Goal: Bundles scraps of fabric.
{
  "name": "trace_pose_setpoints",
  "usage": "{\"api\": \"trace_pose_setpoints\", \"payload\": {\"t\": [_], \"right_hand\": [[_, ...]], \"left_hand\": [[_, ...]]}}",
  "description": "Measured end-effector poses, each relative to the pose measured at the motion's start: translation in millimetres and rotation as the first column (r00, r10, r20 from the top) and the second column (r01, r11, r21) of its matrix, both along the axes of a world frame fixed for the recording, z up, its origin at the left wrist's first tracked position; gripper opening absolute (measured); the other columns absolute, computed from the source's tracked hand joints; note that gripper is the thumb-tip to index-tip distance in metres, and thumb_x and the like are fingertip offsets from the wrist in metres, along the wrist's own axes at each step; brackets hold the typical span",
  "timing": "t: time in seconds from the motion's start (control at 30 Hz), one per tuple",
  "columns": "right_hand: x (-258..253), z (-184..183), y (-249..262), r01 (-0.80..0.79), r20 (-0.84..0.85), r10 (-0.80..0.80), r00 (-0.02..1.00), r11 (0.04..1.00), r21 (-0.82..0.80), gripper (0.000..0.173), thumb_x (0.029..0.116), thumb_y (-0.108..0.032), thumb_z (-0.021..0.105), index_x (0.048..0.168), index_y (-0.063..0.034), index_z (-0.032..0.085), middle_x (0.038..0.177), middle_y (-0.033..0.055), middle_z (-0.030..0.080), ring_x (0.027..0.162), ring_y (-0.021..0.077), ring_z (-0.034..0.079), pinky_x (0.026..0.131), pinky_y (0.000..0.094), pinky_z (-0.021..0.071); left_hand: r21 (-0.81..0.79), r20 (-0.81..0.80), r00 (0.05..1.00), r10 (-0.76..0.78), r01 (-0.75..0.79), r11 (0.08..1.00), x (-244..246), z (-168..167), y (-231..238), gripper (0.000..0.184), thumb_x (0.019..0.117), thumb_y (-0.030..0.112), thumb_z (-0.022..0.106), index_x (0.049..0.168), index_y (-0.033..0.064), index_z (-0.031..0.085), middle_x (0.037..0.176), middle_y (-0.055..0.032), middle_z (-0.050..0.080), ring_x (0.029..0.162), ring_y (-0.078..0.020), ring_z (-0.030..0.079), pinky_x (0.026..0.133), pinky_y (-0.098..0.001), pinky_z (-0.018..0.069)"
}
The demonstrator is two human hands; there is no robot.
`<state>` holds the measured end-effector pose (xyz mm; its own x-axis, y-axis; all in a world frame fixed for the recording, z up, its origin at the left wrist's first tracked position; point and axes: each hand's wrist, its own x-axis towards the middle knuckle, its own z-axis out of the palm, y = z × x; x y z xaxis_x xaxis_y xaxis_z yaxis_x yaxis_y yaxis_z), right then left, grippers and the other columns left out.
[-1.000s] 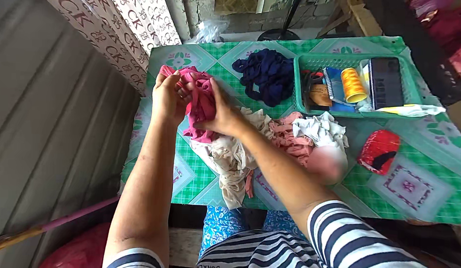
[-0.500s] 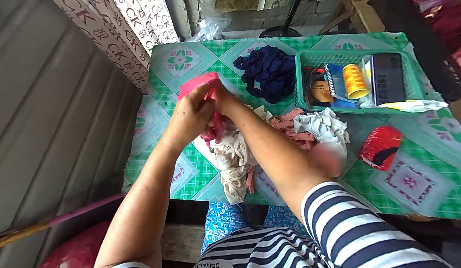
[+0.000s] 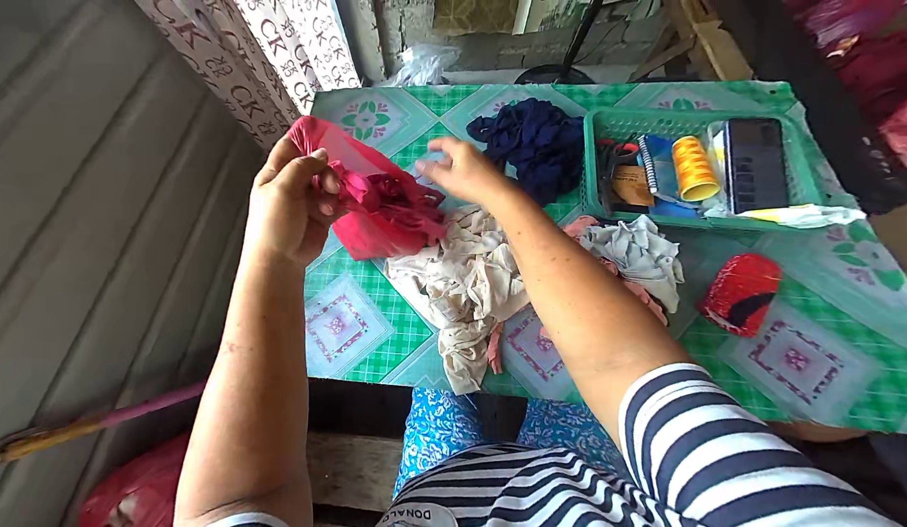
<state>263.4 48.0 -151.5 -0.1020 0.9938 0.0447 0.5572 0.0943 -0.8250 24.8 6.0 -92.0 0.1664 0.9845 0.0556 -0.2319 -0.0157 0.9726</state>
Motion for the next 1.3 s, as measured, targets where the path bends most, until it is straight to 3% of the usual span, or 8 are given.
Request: {"api": "trace_pose_setpoints", "payload": {"t": [0.27, 0.43, 0.67, 0.77, 0.9, 1.0, 1.13, 1.3], "right_hand": [[-8.1, -45.7, -21.3, -0.360, -0.173, 0.328, 0.929, 0.908, -0.213, 0.112, 0.0817, -0.020, 0.086, 0.163, -0.0032, 0.010, 0.130, 0.0279, 0.063, 0.114, 0.0338, 0.067, 0.102, 0.0484, 0.0531], [-11.2, -26.3, -22.9, -0.144, -0.035, 0.143, 0.989, 0.989, -0.043, 0.043, 0.0901, -0.008, 0.070, 0.130, 0.0041, 0.061, 0.106, 0.0231, 0.071, 0.095, 0.0339, 0.070, 0.089, 0.0549, 0.0548], [-52.7, 30.0, -26.5, -0.139, -0.536, 0.118, 0.836, 0.990, 0.001, 0.024, 0.0982, -0.002, 0.062, 0.120, 0.0060, 0.058, 0.100, 0.0140, 0.067, 0.081, 0.0156, 0.066, 0.071, 0.0331, 0.0584], [-49.9, 23.1, -10.5, -0.126, -0.005, 0.128, 0.992, 0.987, 0.096, 0.039, 0.0998, -0.003, 0.055, 0.138, 0.0010, 0.059, 0.123, 0.0201, 0.069, 0.114, 0.0289, 0.066, 0.099, 0.0456, 0.0521], [-24.4, 33.1, -1.6, -0.100, 0.504, 0.038, 0.863, 0.990, 0.097, 0.045, 0.0997, -0.008, 0.055, 0.144, -0.0076, 0.057, 0.129, 0.0231, 0.066, 0.123, 0.0424, 0.062, 0.102, 0.0625, 0.0469], [-12.6, 64.1, -1.6, -0.295, 0.491, 0.229, 0.841, 0.954, 0.060, 0.038, 0.0998, -0.011, 0.059, 0.137, -0.0053, 0.063, 0.127, 0.0202, 0.068, 0.120, 0.0362, 0.064, 0.104, 0.0561, 0.0473], [31.5, 88.4, -0.7, -0.381, -0.217, 0.420, 0.881, 0.903, 0.200, 0.029, 0.1038, -0.012, 0.051, 0.127, 0.0019, 0.063, 0.105, 0.0137, 0.073, 0.085, 0.0185, 0.073, 0.076, 0.0347, 0.0622], [117.7, 4.5, 50.1, 0.269, 0.403, -0.252, 0.880, 0.963, 0.013, 0.097, 0.0815, -0.036, 0.085, 0.158, -0.0036, 0.036, 0.144, 0.0387, 0.047, 0.129, 0.0573, 0.049, 0.101, 0.0745, 0.0402]], "left_hand": [[-0.012, -0.005, 0.998, 0.060, -0.060, 0.998, -5.0, -0.5, -4.5, 0.019, 0.1078, 0.013, 0.041, 0.124, 0.0188, 0.050, 0.067, 0.0059, 0.053, 0.054, -0.0050, 0.054, 0.057, -0.0214, 0.0549], [0.007, -0.031, 0.999, 0.040, -0.040, 0.999, -3.8, 0.6, -9.6, 0.021, 0.1088, 0.013, 0.040, 0.126, 0.0175, 0.051, 0.066, 0.0062, 0.053, 0.052, -0.0033, 0.053, 0.054, -0.0181, 0.0516], [0.114, -0.206, 0.951, -0.231, 0.258, 0.959, 31.2, 15.1, -31.9, 0.038, 0.1059, 0.011, 0.047, 0.144, 0.0125, 0.046, 0.071, 0.0060, 0.060, 0.054, -0.0010, 0.056, 0.049, -0.0133, 0.0478], [0.144, -0.187, 0.973, -0.133, 0.161, 0.976, 22.2, 23.1, -25.6, 0.036, 0.1063, 0.012, 0.044, 0.142, 0.0128, 0.047, 0.068, 0.0084, 0.057, 0.054, -0.0007, 0.054, 0.050, -0.0148, 0.0481], [0.118, -0.095, 0.995, -0.027, 0.038, 0.992, -1.6, 22.8, -10.6, 0.032, 0.1079, 0.015, 0.040, 0.139, 0.0172, 0.048, 0.073, 0.0094, 0.056, 0.060, -0.0035, 0.058, 0.063, -0.0217, 0.0572], [0.125, -0.027, 0.999, 0.036, -0.033, 0.992, 1.0, 19.0, 0.1, 0.034, 0.1080, 0.014, 0.039, 0.141, 0.0184, 0.045, 0.076, 0.0082, 0.057, 0.065, -0.0062, 0.062, 0.071, -0.0271, 0.0603], [0.137, -0.048, 0.994, 0.095, -0.088, 0.987, -1.4, -0.2, 21.9, 0.042, 0.1074, 0.014, 0.042, 0.149, 0.0193, 0.036, 0.083, 0.0047, 0.058, 0.068, -0.0086, 0.062, 0.068, -0.0268, 0.0588], [0.139, -0.200, 0.971, 0.131, -0.104, 0.985, -12.6, -5.1, 24.5, 0.035, 0.1058, 0.018, 0.047, 0.141, 0.0200, 0.046, 0.082, 0.0080, 0.060, 0.067, -0.0055, 0.061, 0.066, -0.0243, 0.0577]]}}
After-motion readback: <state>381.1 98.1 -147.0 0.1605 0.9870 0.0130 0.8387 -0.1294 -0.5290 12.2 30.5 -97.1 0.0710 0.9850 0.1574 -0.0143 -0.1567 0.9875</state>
